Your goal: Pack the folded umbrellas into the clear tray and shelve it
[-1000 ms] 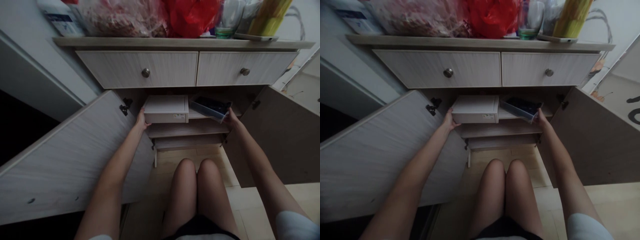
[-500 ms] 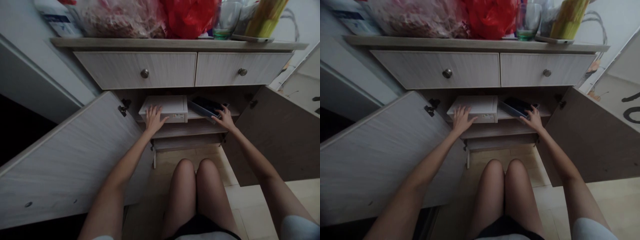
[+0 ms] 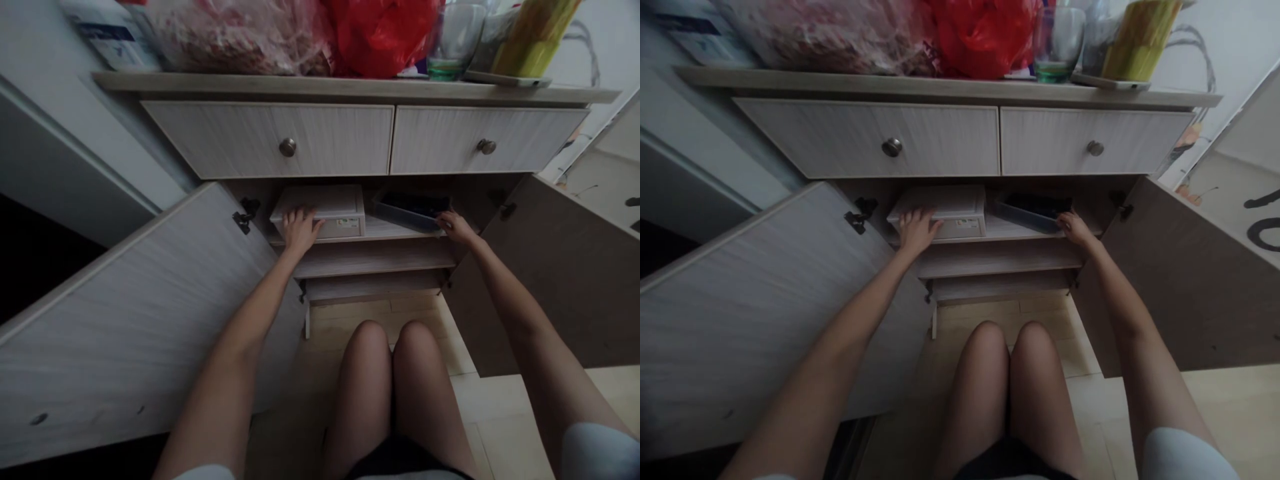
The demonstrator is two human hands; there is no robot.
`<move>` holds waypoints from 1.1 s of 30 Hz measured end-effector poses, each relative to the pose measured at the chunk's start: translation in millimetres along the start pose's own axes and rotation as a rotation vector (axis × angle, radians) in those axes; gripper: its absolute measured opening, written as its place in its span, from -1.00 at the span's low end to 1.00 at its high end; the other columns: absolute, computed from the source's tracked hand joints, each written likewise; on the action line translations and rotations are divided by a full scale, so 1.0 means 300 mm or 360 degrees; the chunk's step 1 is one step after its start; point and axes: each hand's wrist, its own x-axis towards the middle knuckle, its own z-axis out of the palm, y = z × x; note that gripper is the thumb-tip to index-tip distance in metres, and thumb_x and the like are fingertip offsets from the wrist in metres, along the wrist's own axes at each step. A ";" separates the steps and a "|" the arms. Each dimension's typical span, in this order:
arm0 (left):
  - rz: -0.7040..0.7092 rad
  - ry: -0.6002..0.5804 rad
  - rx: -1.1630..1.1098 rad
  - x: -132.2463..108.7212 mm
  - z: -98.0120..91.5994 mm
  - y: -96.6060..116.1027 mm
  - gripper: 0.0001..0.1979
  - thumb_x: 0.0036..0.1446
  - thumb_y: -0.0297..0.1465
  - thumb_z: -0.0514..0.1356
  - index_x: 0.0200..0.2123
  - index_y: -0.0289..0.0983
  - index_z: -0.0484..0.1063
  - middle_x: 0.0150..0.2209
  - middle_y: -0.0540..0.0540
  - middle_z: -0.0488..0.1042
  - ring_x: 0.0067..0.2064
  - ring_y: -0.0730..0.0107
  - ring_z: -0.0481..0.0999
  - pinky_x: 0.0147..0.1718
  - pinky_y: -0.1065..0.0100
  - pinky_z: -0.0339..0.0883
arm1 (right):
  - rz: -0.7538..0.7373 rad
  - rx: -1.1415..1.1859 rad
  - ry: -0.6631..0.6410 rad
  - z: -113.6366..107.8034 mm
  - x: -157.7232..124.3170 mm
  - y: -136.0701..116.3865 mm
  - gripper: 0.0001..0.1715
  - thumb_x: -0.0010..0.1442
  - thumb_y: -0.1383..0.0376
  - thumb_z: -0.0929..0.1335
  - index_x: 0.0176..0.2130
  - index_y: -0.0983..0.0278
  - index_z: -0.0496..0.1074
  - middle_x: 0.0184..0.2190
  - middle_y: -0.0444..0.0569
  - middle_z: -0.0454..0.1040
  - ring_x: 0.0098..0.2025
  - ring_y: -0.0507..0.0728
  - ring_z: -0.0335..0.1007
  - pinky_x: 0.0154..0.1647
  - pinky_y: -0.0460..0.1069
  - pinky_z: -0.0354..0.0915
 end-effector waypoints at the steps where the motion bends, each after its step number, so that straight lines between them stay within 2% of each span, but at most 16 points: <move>1: -0.0015 0.0009 -0.0031 0.007 0.004 -0.007 -0.46 0.25 -0.12 0.08 0.19 -0.26 0.42 0.29 -0.40 0.28 0.39 -0.28 0.08 0.34 -0.29 -0.25 | 0.0047 0.0099 -0.0025 -0.015 0.010 0.000 -0.83 0.18 0.17 0.37 -0.43 0.14 0.42 -0.12 0.04 0.57 0.07 0.29 0.41 0.39 0.37 -0.01; 4: -0.0033 0.0025 -0.0039 0.020 0.014 -0.026 -0.47 0.24 -0.12 0.09 0.19 -0.23 0.41 0.30 -0.38 0.28 0.40 -0.26 0.06 0.35 -0.31 -0.29 | 0.0138 0.0344 -0.0056 -0.038 0.033 -0.002 -0.81 0.08 0.13 0.44 -0.47 0.13 0.41 -0.14 0.03 0.58 0.07 0.31 0.40 0.37 0.34 0.06; 6: -0.0025 0.0030 -0.0016 0.024 0.016 -0.035 -0.47 0.24 -0.13 0.09 0.19 -0.23 0.40 0.30 -0.36 0.28 0.40 -0.24 0.06 0.35 -0.31 -0.34 | 0.0131 0.0360 -0.0080 -0.036 0.047 -0.001 -0.82 0.08 0.15 0.44 -0.47 0.13 0.41 -0.15 0.04 0.57 0.08 0.31 0.39 0.34 0.30 0.11; 10: -0.0024 0.0037 -0.0027 0.030 0.011 -0.045 -0.49 0.23 -0.14 0.11 0.17 -0.23 0.41 0.28 -0.36 0.30 0.40 -0.24 0.06 0.36 -0.31 -0.40 | -0.0032 0.0179 -0.0156 -0.030 0.067 0.028 -0.84 0.16 0.26 0.37 -0.47 0.14 0.37 -0.25 0.03 0.52 0.00 0.26 0.41 0.27 0.22 0.19; 13: -0.0038 0.0030 -0.0027 0.038 0.004 -0.050 -0.51 0.22 -0.15 0.12 0.16 -0.20 0.41 0.27 -0.34 0.32 0.41 -0.23 0.06 0.36 -0.33 -0.40 | -0.0213 0.0022 -0.0214 -0.047 0.079 0.067 -0.89 0.18 0.30 0.34 -0.41 0.17 0.40 -0.25 0.04 0.49 -0.05 0.24 0.41 0.16 0.16 0.27; 19: -0.0094 0.0045 0.0009 0.033 0.015 -0.037 -0.44 0.21 -0.15 0.13 0.21 -0.29 0.36 0.32 -0.41 0.25 0.43 -0.29 0.01 0.35 -0.36 -0.41 | -0.0129 -0.0198 -0.0240 -0.062 0.106 0.080 -0.91 0.17 0.33 0.36 -0.40 0.18 0.41 -0.32 0.02 0.48 -0.10 0.23 0.43 0.05 0.08 0.31; 22: -0.0054 0.0140 0.0010 0.013 0.043 0.012 -0.32 0.21 -0.09 0.14 0.29 -0.34 0.26 0.39 -0.44 0.13 0.47 -0.27 -0.12 0.36 -0.33 -0.44 | -0.0080 -0.0206 -0.0216 -0.048 0.120 0.057 -0.89 0.16 0.34 0.39 -0.42 0.18 0.42 -0.31 0.03 0.52 -0.10 0.24 0.46 0.02 0.07 0.34; 24: 0.0113 0.0160 -0.0014 0.004 0.074 0.067 -0.32 0.24 -0.09 0.11 0.32 -0.34 0.23 0.41 -0.40 0.10 0.48 -0.18 -0.14 0.38 -0.28 -0.41 | -0.0037 -0.0203 -0.0234 -0.049 0.140 0.042 -0.92 0.13 0.33 0.43 -0.40 0.18 0.46 -0.31 0.01 0.54 -0.11 0.25 0.49 0.03 0.10 0.35; 25: 0.0253 0.0114 -0.0027 0.003 0.095 0.100 -0.35 0.26 -0.11 0.10 0.32 -0.32 0.23 0.41 -0.37 0.12 0.48 -0.12 -0.11 0.39 -0.25 -0.38 | -0.0023 -0.0194 -0.0236 -0.051 0.156 0.035 -0.96 0.12 0.32 0.45 -0.36 0.17 0.50 -0.29 0.01 0.55 -0.10 0.26 0.50 0.05 0.13 0.36; 29: 0.0852 -0.0230 0.0009 0.012 0.207 0.248 -0.43 0.30 -0.21 0.08 0.30 -0.34 0.29 0.34 -0.35 0.27 0.43 -0.02 0.10 0.41 -0.15 -0.16 | -0.0136 -0.0103 -0.0110 -0.045 0.269 -0.010 -0.66 0.17 0.17 0.46 -0.04 0.14 0.53 0.00 0.01 0.55 0.13 0.33 0.42 0.24 0.25 0.28; 31: 0.0932 -0.0250 0.0099 0.014 0.268 0.312 -0.44 0.31 -0.27 0.08 0.31 -0.40 0.28 0.32 -0.41 0.29 0.41 -0.04 0.16 0.39 -0.12 -0.06 | -0.0195 -0.0153 -0.0162 -0.012 0.343 -0.045 -0.53 0.15 0.13 0.48 0.05 0.16 0.51 0.10 0.03 0.51 0.22 0.37 0.35 0.30 0.29 0.23; 33: 0.0852 -0.0170 0.0187 0.010 0.322 0.355 -0.45 0.33 -0.32 0.06 0.32 -0.42 0.26 0.26 -0.45 0.34 0.36 -0.07 0.25 0.35 -0.11 0.05 | -0.0249 -0.0258 -0.0347 0.039 0.412 -0.079 -0.39 0.02 0.11 0.55 0.05 0.20 0.52 0.15 0.08 0.47 0.27 0.44 0.28 0.33 0.32 0.19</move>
